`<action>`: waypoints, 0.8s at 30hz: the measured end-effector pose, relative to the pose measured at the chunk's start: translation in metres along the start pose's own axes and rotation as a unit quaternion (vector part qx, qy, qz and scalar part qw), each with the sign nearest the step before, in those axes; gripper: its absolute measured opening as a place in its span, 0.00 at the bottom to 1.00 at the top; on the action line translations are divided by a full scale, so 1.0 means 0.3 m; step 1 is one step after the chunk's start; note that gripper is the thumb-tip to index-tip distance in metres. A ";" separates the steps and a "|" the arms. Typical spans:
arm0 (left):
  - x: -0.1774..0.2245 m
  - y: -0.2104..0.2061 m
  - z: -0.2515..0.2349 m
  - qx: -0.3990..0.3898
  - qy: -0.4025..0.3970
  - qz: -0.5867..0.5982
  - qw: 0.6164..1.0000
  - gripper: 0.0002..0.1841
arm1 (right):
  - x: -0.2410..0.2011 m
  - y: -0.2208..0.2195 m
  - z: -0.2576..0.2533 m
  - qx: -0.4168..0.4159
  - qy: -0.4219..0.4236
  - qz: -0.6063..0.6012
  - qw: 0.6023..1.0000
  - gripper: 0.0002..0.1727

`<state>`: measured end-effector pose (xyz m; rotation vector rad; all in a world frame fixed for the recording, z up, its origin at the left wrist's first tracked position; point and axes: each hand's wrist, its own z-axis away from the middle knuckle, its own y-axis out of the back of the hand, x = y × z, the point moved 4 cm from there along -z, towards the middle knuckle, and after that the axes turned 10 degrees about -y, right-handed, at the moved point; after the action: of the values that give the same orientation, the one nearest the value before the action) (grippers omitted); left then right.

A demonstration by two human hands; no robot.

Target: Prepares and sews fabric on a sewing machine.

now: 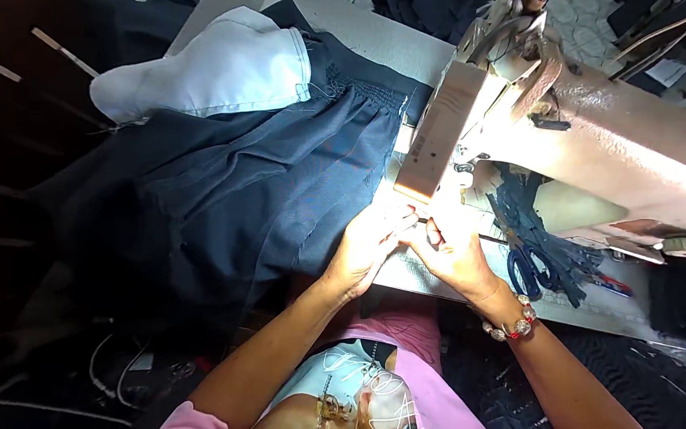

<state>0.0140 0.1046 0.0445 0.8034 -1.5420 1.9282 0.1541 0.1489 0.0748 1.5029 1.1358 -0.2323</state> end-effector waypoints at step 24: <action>-0.030 -0.009 0.035 0.081 0.032 0.010 0.996 0.09 | 0.010 0.078 0.006 0.041 -0.108 -0.039 0.993 0.04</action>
<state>0.0233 0.0945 0.0415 0.7877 -1.3761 2.0933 0.1738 0.1523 0.0875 1.4666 1.0215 -0.4893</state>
